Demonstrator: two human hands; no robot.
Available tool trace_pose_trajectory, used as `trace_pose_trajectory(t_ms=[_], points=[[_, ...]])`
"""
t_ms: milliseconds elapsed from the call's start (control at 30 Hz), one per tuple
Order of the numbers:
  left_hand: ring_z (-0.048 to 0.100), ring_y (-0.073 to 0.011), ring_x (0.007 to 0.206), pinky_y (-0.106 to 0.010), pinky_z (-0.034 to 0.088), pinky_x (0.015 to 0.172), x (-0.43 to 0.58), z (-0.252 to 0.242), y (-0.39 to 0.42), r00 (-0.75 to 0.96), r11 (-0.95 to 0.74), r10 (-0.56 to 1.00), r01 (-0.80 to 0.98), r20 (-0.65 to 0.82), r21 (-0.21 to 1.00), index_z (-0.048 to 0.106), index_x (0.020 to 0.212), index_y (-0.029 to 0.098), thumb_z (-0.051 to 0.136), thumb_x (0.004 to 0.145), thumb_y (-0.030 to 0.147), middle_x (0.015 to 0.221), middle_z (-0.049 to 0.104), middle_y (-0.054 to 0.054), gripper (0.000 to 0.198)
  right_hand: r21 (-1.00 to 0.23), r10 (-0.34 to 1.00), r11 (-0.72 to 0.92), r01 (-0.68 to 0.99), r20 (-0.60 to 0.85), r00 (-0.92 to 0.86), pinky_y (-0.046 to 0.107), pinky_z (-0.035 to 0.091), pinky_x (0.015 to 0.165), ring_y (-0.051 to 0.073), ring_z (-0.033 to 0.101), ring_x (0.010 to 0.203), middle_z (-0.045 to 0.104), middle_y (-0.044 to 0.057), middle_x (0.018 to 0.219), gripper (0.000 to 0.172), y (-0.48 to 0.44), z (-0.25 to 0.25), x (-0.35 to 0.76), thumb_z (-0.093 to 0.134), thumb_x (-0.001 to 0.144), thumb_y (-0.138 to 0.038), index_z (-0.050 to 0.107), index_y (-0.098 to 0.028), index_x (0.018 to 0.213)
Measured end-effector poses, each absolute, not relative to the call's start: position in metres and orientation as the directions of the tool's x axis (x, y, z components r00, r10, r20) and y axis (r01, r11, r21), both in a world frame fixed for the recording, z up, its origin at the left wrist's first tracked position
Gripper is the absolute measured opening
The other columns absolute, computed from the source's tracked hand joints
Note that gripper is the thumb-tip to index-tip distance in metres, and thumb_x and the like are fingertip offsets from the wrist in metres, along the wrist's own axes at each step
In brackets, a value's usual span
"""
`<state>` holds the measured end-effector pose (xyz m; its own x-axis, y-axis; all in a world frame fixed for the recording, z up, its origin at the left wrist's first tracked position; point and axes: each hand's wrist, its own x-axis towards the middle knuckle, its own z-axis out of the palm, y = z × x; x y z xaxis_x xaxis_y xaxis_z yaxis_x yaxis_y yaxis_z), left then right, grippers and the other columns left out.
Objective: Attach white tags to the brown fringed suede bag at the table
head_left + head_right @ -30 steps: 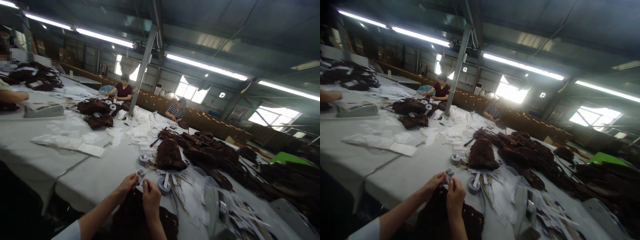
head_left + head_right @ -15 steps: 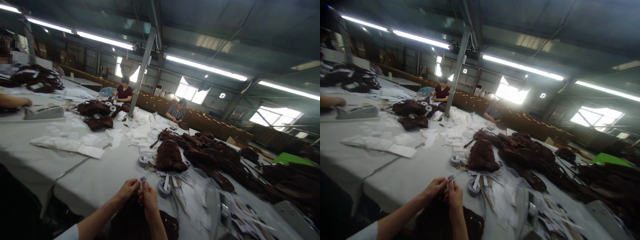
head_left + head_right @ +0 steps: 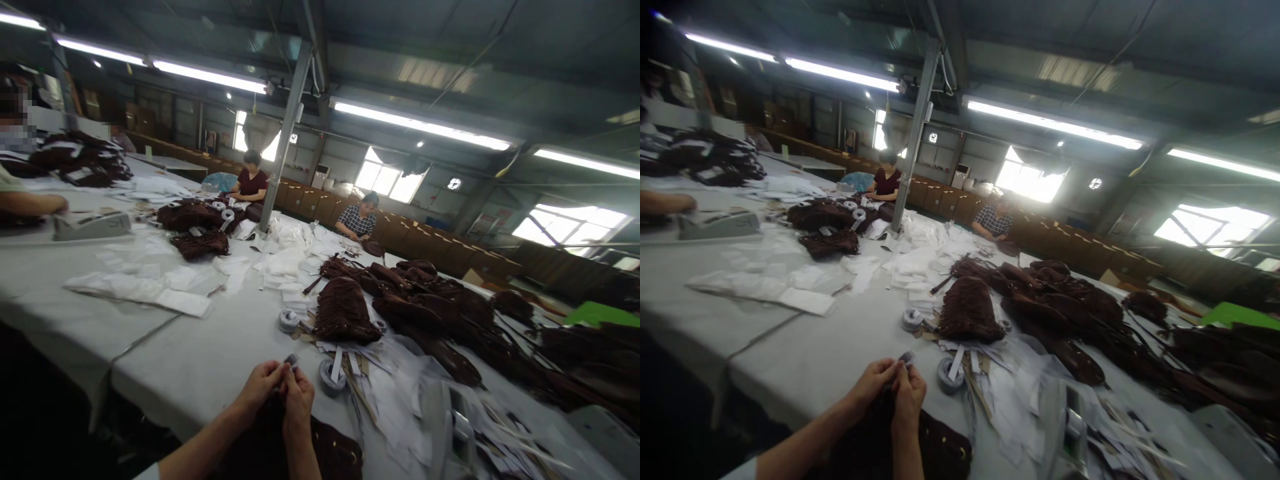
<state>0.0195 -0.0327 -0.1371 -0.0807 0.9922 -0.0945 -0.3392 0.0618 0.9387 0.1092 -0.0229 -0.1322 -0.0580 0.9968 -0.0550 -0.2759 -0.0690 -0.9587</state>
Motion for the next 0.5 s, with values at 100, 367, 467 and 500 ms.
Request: trace_pose_trajectory(t_ms=[100,367,467,500], points=[[0.043,-0.0080,0.044,-0.020,0.031,0.046,0.020,-0.142,-0.032,-0.138,0.086,0.980,-0.351,-0.142,0.932,0.045,0.088,0.019,0.066,0.062,0.066,0.056,0.051,0.007,0.058,-0.949,0.996,-0.089,-0.303,-0.078,-0.047,0.019,0.015,0.035,0.003,0.023,0.036,0.032,-0.011,0.040,0.047,-0.022,-0.132,0.108,0.070,0.065,-0.056,0.043,-0.019,0.054],[0.044,-0.0093,0.052,-0.020,0.031,0.051,0.010,-0.140,-0.053,-0.091,-0.008,0.996,-0.177,-0.008,0.984,0.046,0.100,0.018,0.068,0.072,0.043,0.058,0.052,0.008,0.043,-0.911,0.987,-0.146,-0.387,-0.162,0.011,0.019,0.012,0.034,0.002,0.019,0.035,0.027,-0.014,0.042,0.048,-0.019,-0.133,0.112,0.075,0.057,-0.058,0.051,-0.018,0.067],[0.046,-0.0118,0.057,-0.022,0.034,0.056,0.009,-0.138,-0.060,-0.102,-0.066,0.993,0.003,0.066,0.998,0.047,0.101,0.017,0.060,0.079,0.038,0.060,0.053,0.006,0.033,-0.901,0.983,-0.160,-0.402,-0.183,0.019,0.019,0.011,0.034,0.002,0.018,0.035,0.026,-0.015,0.042,0.048,-0.018,-0.133,0.113,0.076,0.056,-0.056,0.049,-0.018,0.064],[0.046,-0.0122,0.057,-0.022,0.034,0.057,0.009,-0.138,-0.062,-0.111,-0.076,0.991,0.038,0.080,0.996,0.047,0.102,0.018,0.058,0.081,0.037,0.060,0.052,0.006,0.031,-0.900,0.982,-0.165,-0.404,-0.188,0.019,0.019,0.010,0.034,0.002,0.018,0.035,0.026,-0.015,0.042,0.048,-0.018,-0.132,0.113,0.077,0.055,-0.056,0.048,-0.018,0.064]])
